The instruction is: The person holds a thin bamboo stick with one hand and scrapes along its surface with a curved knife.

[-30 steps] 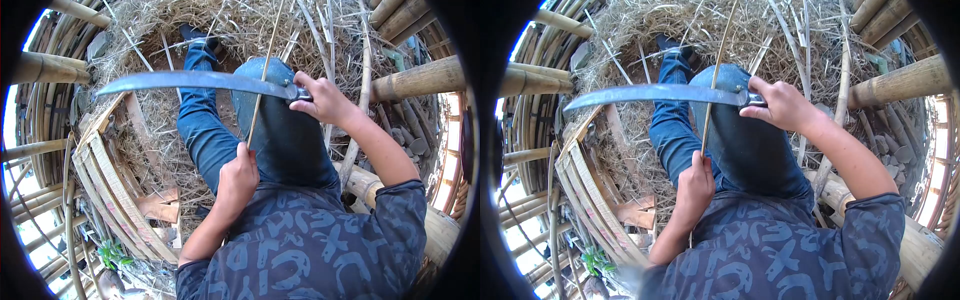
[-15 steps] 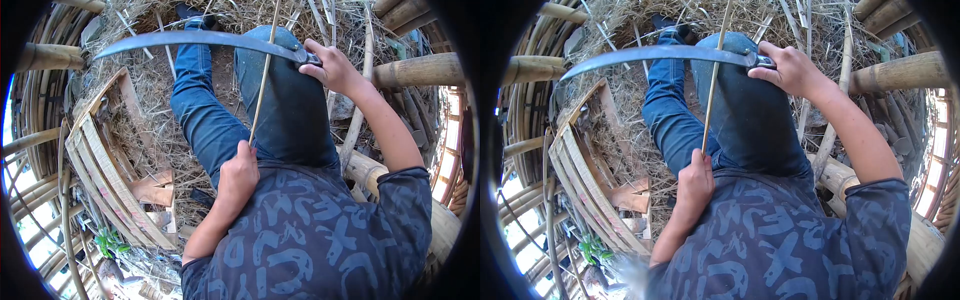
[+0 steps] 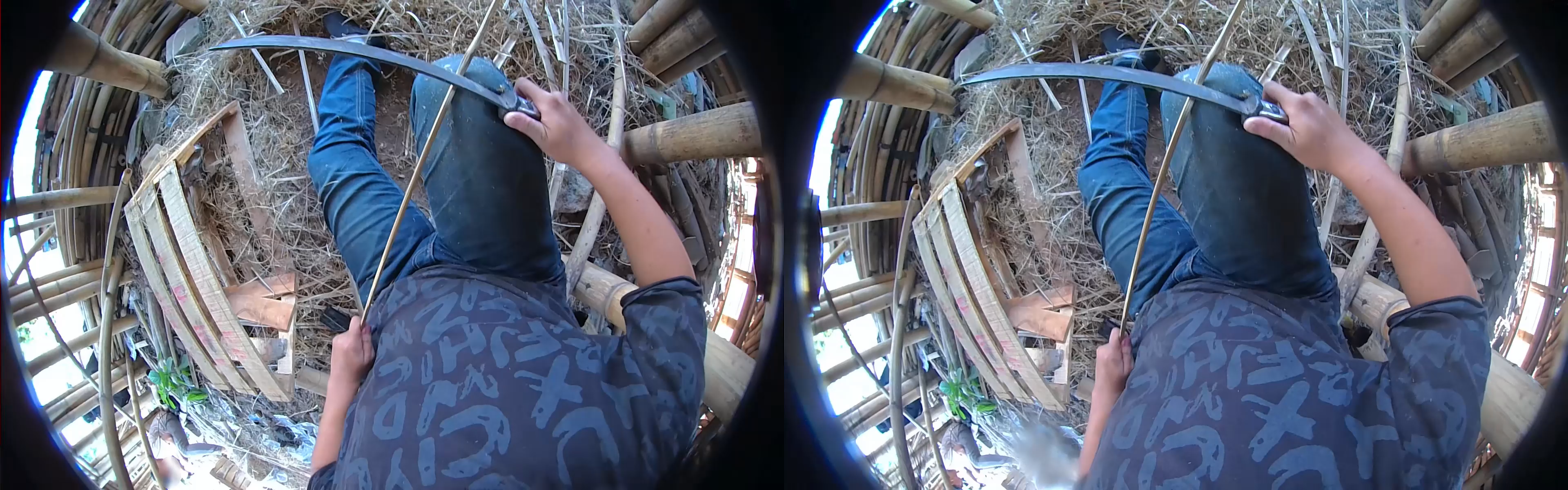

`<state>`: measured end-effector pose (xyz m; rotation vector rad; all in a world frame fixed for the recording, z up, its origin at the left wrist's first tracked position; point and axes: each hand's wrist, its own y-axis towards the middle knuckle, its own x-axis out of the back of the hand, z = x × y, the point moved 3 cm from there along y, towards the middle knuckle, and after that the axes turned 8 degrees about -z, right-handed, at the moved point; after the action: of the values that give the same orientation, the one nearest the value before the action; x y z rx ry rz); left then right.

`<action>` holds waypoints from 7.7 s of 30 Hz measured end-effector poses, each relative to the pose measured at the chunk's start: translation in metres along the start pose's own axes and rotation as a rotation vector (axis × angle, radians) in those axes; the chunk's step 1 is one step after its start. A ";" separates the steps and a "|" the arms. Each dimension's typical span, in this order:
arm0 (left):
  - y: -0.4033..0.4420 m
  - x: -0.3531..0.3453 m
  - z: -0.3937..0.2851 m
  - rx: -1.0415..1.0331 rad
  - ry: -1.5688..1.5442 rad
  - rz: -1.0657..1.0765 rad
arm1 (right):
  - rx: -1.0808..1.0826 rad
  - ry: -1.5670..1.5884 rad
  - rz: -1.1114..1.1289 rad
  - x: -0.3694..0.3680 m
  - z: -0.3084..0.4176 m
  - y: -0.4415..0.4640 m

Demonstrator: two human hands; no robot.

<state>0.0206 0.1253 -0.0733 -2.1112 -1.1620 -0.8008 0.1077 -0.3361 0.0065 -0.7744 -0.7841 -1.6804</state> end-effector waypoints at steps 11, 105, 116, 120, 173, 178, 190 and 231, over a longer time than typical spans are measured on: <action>0.038 0.015 -0.006 -0.024 -0.044 0.003 | -0.019 0.108 0.002 0.001 -0.009 -0.001; 0.182 -0.034 -0.111 0.606 -1.496 1.141 | 0.226 0.009 -0.075 -0.003 -0.003 0.000; 0.179 -0.025 -0.147 0.256 -1.051 0.433 | 0.244 0.006 -0.031 -0.003 -0.002 -0.003; 0.192 -0.029 -0.152 0.169 -0.880 0.457 | 0.250 0.063 0.015 -0.004 -0.002 -0.001; 0.200 -0.008 -0.183 -0.155 0.144 -0.219 | 0.066 -0.133 0.017 -0.014 0.022 -0.002; 0.192 -0.005 -0.179 -0.160 0.194 -0.243 | 0.083 -0.150 0.036 -0.018 0.021 -0.004; 0.143 -0.002 -0.146 -0.081 0.154 -0.242 | 0.120 -0.166 -0.021 -0.019 0.023 -0.003; 0.134 -0.007 -0.113 -0.105 0.159 -0.191 | -0.058 -0.048 0.000 -0.010 0.010 0.003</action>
<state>0.1093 -0.0208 -0.0335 -1.9978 -1.2724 -1.1186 0.1139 -0.3228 0.0042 -0.8579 -0.7715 -1.6962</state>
